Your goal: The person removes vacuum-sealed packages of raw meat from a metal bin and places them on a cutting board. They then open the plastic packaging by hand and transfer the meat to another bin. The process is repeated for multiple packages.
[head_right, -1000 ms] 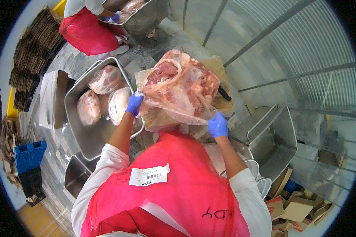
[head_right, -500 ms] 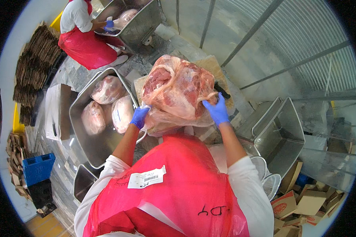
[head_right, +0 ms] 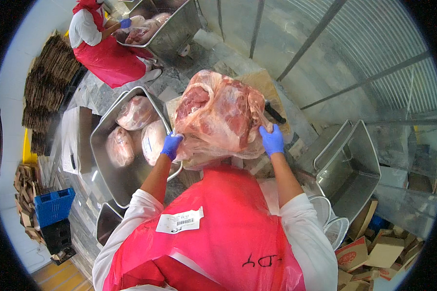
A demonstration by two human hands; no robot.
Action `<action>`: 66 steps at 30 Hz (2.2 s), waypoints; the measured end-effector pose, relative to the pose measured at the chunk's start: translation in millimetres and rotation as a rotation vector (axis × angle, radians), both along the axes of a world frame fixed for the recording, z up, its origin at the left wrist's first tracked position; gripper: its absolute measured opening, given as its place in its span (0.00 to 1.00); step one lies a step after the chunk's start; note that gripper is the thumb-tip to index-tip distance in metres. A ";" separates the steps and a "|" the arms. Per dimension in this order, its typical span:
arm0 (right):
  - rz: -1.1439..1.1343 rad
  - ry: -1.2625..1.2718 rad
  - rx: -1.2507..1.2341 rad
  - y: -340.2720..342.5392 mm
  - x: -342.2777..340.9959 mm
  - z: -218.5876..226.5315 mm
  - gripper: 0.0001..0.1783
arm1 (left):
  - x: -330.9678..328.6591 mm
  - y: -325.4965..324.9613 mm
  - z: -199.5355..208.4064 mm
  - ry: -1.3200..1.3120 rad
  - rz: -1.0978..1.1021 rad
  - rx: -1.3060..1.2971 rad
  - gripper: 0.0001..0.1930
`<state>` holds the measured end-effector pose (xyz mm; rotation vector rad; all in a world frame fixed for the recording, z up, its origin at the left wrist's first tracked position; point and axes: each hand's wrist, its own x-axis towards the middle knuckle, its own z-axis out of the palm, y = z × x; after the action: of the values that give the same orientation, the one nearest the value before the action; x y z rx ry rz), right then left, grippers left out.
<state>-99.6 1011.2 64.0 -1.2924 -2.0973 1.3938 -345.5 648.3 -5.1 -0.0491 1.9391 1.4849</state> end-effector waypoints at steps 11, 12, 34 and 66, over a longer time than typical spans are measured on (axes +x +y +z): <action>0.190 0.084 -0.370 19.0 8.5 16.6 0.31 | -13.3 5.8 -42.7 0.034 -0.262 -0.075 0.19; 0.141 0.192 -0.360 27.3 10.1 15.6 0.31 | -9.2 17.1 -28.3 -0.048 -0.208 -0.139 0.19; -0.159 0.280 -0.838 2.3 -13.3 14.0 0.20 | 34.1 1.2 15.6 0.031 -0.233 -0.050 0.09; 0.553 -0.383 0.205 -46.6 74.3 71.5 0.22 | 84.5 -32.2 272.9 -0.237 -0.023 0.217 0.14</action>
<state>-25.3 964.6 135.5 -0.9956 -2.9356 1.1264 -261.0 616.2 267.8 -0.1001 1.5795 1.5890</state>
